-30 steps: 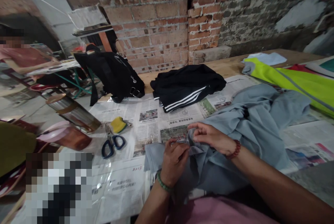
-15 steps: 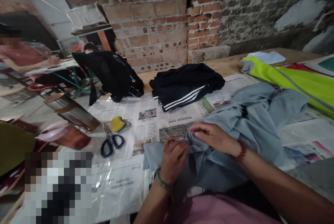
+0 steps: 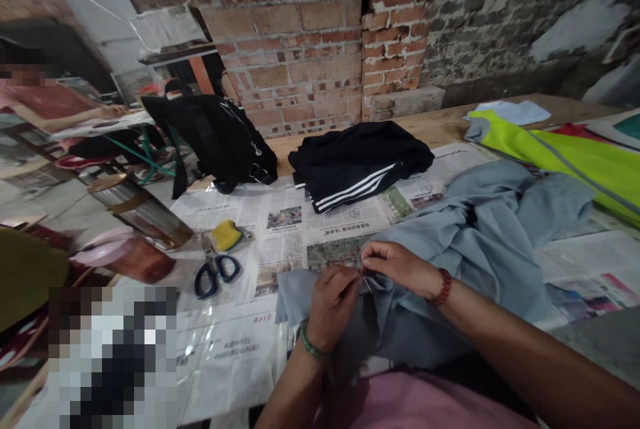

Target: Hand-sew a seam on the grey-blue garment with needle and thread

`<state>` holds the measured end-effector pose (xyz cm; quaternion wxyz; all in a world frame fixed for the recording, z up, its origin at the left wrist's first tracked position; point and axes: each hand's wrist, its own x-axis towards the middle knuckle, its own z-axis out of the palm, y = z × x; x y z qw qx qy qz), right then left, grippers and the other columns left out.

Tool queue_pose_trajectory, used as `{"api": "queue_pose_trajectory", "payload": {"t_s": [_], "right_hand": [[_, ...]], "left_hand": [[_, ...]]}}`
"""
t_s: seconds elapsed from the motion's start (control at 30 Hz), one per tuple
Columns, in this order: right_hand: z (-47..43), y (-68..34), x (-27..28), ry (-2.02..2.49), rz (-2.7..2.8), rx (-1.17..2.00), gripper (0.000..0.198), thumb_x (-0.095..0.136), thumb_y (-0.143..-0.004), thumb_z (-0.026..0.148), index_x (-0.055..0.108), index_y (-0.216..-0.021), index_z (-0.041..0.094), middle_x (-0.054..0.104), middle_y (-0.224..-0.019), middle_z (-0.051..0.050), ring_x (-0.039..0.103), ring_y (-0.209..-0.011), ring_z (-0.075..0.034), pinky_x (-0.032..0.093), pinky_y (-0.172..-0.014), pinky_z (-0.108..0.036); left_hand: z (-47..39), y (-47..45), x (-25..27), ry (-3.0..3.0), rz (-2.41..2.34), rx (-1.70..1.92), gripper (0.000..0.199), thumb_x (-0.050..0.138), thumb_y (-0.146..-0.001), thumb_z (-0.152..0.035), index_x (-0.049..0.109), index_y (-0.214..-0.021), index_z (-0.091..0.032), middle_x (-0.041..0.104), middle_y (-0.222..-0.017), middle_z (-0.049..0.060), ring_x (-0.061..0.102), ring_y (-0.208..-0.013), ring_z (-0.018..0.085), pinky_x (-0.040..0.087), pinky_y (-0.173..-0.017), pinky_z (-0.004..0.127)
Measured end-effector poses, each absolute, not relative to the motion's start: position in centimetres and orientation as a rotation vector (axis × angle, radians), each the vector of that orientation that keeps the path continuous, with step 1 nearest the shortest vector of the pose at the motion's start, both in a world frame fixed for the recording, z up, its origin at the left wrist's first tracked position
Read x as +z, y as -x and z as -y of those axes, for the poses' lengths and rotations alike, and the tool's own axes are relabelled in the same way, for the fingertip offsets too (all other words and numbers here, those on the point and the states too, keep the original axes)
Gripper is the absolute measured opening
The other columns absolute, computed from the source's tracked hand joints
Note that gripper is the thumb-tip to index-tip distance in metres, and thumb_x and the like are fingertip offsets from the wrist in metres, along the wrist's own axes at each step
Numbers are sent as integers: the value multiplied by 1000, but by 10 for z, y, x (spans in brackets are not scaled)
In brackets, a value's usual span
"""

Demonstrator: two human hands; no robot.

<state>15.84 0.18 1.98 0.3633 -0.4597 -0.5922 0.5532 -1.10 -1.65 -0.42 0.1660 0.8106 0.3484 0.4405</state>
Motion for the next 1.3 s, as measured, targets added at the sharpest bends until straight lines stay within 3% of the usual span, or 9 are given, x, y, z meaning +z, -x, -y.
{"api": "queue_pose_trajectory", "payload": {"t_s": [0.1, 0.27, 0.37, 0.53, 0.8, 0.97, 1.17, 1.3], "right_hand": [[-1, -154, 19, 1195, 1423, 1421, 12, 50, -75, 26, 52, -69, 16, 55, -66, 1, 49, -64, -10, 38, -62, -22], [1, -158, 19, 1171, 1403, 1583, 16, 56, -72, 28, 62, -78, 15, 58, -71, 0, 50, -65, -9, 38, -63, -22], [3, -161, 19, 1174, 1419, 1643, 20, 63, -67, 29, 65, -81, 14, 58, -67, 1, 47, -60, -8, 35, -57, -21], [4, -156, 20, 1145, 1348, 1636, 17, 65, -65, 30, 62, -71, 14, 51, -59, 4, 40, -53, -6, 30, -52, -20], [-3, -148, 15, 1096, 1175, 1504, 19, 62, -69, 33, 54, -66, 16, 55, -61, 2, 49, -61, -9, 38, -63, -22], [-16, -150, 15, 1036, 1023, 1522, 25, 64, -67, 36, 50, -63, 16, 55, -57, 3, 49, -53, -8, 38, -57, -22], [-31, -164, 29, 985, 1025, 1543, 29, 62, -72, 41, 45, -78, 18, 64, -72, 1, 54, -48, -7, 38, -46, -18], [-42, -176, 46, 878, 978, 1541, 29, 62, -72, 40, 43, -84, 22, 62, -63, 5, 55, -42, -10, 40, -38, -19]], "left_hand": [[16, 11, -4, -2313, -999, 1209, 8, 55, -80, -14, 60, -82, -19, 65, -75, 3, 61, -73, 15, 49, -68, 29], [17, 10, -3, -2359, -1016, 1298, 10, 54, -81, -15, 62, -84, -20, 62, -82, 5, 60, -78, 16, 50, -68, 29], [18, 10, -2, -2382, -1052, 1330, 10, 54, -80, -14, 62, -84, -20, 60, -80, 4, 59, -76, 15, 50, -66, 28], [18, 9, -2, -2307, -1113, 1342, 8, 55, -78, -14, 60, -81, -20, 60, -77, 3, 59, -74, 15, 50, -67, 28], [12, 8, -3, -2002, -1158, 1167, 11, 57, -75, -14, 67, -73, -19, 61, -67, 1, 58, -64, 14, 49, -59, 25], [12, 11, 2, -1792, -1140, 1138, 16, 58, -72, -16, 64, -57, -19, 55, -58, -1, 53, -58, 12, 45, -56, 24], [12, 13, 0, -1600, -1124, 1112, 16, 59, -72, -20, 65, -58, -17, 54, -60, 0, 50, -60, 12, 42, -56, 23], [12, 12, 0, -1538, -1126, 1110, 15, 61, -71, -22, 66, -58, -16, 55, -62, 0, 51, -62, 12, 41, -58, 23]]}}
